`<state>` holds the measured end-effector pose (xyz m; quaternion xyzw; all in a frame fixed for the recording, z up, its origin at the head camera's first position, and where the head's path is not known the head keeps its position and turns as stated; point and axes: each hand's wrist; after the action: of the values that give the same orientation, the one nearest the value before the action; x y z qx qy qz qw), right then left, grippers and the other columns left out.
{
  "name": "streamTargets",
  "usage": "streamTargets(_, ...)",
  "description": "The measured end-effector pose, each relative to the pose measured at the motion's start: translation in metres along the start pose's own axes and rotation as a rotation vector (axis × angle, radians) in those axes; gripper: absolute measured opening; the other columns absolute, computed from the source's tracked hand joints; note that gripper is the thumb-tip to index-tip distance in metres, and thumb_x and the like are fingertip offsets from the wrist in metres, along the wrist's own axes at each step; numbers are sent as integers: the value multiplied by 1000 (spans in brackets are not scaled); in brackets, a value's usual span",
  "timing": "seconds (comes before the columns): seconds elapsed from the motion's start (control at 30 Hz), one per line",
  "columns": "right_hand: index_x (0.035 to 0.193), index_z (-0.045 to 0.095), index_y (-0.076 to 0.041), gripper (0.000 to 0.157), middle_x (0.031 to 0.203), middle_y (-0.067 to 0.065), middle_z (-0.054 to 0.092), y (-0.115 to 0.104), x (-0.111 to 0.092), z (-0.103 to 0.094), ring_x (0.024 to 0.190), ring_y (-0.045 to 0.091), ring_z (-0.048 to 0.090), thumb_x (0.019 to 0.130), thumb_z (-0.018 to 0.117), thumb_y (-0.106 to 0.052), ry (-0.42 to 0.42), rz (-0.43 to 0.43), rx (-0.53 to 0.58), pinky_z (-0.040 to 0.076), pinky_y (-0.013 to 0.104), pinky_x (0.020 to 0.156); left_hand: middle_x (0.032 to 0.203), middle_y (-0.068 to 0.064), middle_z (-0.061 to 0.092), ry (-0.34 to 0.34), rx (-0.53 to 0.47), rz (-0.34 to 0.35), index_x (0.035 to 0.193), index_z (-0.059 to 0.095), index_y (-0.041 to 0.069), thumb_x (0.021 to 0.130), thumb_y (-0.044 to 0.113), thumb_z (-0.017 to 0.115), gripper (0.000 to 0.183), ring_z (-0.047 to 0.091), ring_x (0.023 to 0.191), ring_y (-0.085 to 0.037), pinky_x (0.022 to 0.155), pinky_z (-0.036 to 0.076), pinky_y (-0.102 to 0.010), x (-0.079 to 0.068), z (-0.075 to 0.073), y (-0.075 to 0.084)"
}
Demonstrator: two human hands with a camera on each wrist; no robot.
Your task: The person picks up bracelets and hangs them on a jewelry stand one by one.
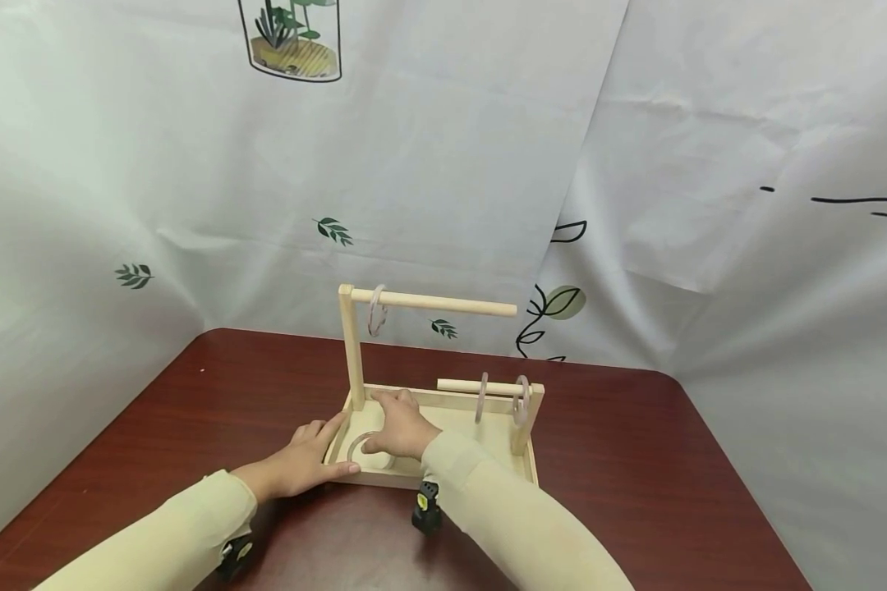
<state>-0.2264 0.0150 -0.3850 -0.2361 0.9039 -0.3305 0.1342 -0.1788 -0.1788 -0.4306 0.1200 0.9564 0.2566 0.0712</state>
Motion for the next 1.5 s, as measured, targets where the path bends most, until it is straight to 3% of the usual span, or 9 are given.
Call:
streamTargets(0.23, 139, 47, 0, 80, 140, 21, 40, 3, 7, -2, 131, 33, 37, 70, 85, -13, -89, 0, -94, 37, 43, 104, 129, -26, 44, 6, -2, 10, 150, 28, 2, 82, 57, 67, 96, 38, 123, -45, 98, 38, -56, 0, -1, 1)
streamTargets(0.43, 136, 50, 1, 79, 130, 19, 46, 5, 10, 0, 123, 31, 43, 67, 87, -14, -133, 0, -174, 40, 40, 101, 130, -28, 44, 12, -3, 19, 150, 29, 1, 82, 56, 68, 95, 38, 123, -46, 98, 38, -56, -1, -2, 2)
streamTargets(0.77, 135, 53, -4, 76, 124, 17, 50, 5, 14, 5, 114, 27, 50, 68, 86, -14, -176, 11, -257, 44, 35, 93, 130, -28, 44, 11, -14, 9, 150, 29, 2, 82, 55, 69, 95, 38, 123, -45, 98, 38, -56, -1, -2, 1)
streamTargets(1.1, 135, 54, -7, 79, 124, 14, 52, 5, 18, 10, 117, 26, 49, 65, 88, -13, -172, 2, -368, 44, 31, 91, 130, -27, 44, 10, -12, 11, 150, 28, 2, 82, 56, 69, 96, 38, 123, -46, 99, 38, -56, 0, -1, 1)
streamTargets(1.5, 138, 52, -11, 82, 125, 11, 50, -2, 16, 10, 116, 23, 46, 65, 88, -7, -204, 7, -414, 44, 29, 90, 128, -26, 45, 9, -3, 13, 150, 28, 2, 82, 57, 68, 96, 39, 122, -45, 99, 38, -55, 0, -3, 3)
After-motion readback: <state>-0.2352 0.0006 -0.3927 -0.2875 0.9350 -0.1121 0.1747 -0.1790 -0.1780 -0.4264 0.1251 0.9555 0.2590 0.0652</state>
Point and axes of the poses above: each hand's wrist, its own x-axis towards the middle knuckle, its own z-axis out of the palm, y = z × x
